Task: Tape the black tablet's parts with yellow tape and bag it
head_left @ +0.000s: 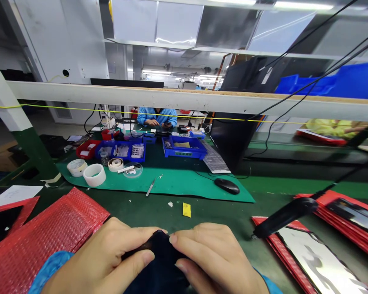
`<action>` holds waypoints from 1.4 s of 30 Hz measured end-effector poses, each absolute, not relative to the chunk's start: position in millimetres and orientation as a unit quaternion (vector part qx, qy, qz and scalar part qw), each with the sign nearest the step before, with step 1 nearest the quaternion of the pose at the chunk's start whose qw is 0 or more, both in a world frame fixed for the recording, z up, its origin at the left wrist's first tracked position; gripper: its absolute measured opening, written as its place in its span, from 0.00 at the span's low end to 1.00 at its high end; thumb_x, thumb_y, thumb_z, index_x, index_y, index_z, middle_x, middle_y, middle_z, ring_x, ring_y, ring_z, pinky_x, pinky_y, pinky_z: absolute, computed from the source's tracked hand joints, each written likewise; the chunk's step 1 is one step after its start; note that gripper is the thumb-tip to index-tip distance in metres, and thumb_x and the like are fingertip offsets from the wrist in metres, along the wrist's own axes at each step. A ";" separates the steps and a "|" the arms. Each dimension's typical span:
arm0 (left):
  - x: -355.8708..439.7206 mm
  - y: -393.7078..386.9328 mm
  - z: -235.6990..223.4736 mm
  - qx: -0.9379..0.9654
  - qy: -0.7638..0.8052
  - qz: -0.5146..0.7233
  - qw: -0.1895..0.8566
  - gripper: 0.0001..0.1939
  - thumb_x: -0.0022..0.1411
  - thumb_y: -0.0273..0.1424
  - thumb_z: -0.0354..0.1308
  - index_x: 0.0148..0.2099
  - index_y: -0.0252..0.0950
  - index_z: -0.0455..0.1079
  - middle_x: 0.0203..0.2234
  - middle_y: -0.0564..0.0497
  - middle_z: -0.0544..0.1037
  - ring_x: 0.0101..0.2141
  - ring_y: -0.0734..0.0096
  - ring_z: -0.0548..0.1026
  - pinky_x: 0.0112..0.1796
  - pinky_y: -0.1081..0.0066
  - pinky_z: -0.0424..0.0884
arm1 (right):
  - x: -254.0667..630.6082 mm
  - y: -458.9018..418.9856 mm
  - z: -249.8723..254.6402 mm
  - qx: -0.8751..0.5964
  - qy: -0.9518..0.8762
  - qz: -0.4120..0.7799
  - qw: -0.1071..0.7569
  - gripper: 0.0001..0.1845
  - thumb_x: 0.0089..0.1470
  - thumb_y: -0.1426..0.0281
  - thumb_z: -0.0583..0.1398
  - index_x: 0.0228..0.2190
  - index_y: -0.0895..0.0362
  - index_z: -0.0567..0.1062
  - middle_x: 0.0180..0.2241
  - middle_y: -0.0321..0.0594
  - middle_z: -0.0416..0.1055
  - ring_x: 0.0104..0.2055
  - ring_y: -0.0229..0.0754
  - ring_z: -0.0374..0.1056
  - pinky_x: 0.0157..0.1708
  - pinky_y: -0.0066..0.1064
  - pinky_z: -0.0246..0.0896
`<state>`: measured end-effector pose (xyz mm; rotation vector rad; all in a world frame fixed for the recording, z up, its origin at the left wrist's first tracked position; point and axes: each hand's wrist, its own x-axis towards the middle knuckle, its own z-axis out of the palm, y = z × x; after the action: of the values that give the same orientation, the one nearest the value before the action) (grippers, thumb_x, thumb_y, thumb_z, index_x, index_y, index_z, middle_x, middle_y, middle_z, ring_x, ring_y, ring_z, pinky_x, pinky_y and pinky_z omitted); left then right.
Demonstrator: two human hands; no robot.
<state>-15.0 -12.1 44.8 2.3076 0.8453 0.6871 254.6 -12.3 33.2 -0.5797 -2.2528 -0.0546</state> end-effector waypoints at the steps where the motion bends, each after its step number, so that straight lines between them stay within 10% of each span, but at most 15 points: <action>1: -15.2 -11.9 44.8 0.865 0.317 0.254 0.295 0.17 0.78 0.31 0.52 0.61 0.53 0.73 0.39 0.60 0.86 0.39 0.70 0.83 0.40 0.75 0.72 | 254.7 -12.3 32.7 -0.228 -0.890 -0.024 0.395 0.12 0.76 0.70 0.53 0.53 0.60 0.73 0.42 0.43 0.85 0.38 0.38 0.81 0.38 0.34 0.70; 21: -6.9 -10.1 37.2 0.865 0.359 0.198 0.291 0.11 0.77 0.34 0.51 0.45 0.40 0.75 0.32 0.55 0.83 0.30 0.70 0.75 0.35 0.71 0.64 | 248.8 -8.6 19.3 -0.238 -0.907 -0.029 0.346 0.20 0.77 0.68 0.51 0.64 0.60 0.67 0.29 0.35 0.76 0.28 0.40 0.72 0.32 0.35 0.63; 27: 5.7 2.6 23.8 0.835 0.336 0.185 0.395 0.13 0.74 0.36 0.55 0.42 0.37 0.78 0.26 0.55 0.77 0.27 0.71 0.70 0.31 0.73 0.63 | 270.1 6.1 23.1 -0.282 -0.911 0.024 0.300 0.18 0.76 0.63 0.54 0.45 0.57 0.81 0.25 0.35 0.74 0.25 0.37 0.68 0.27 0.32 0.53; 33: 12.6 26.0 -25.3 0.754 0.337 0.167 0.539 0.20 0.71 0.43 0.58 0.43 0.31 0.80 0.23 0.54 0.74 0.23 0.73 0.66 0.25 0.75 0.62 | 302.2 62.6 -36.6 -0.455 -0.852 0.094 0.241 0.16 0.73 0.67 0.56 0.38 0.57 0.82 0.34 0.42 0.81 0.36 0.41 0.76 0.37 0.31 0.66; 42: 11.3 26.1 -96.1 0.705 0.346 0.144 0.602 0.28 0.70 0.51 0.59 0.44 0.28 0.81 0.24 0.52 0.78 0.23 0.72 0.71 0.24 0.75 0.64 | 324.5 98.1 -140.2 -0.600 -0.777 0.106 0.158 0.20 0.69 0.63 0.65 0.59 0.56 0.74 0.61 0.49 0.71 0.58 0.53 0.72 0.57 0.52 0.72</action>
<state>11.3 26.1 -96.1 1.6335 0.8026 0.3338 324.5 98.1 -140.2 -1.7158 -2.2216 0.3035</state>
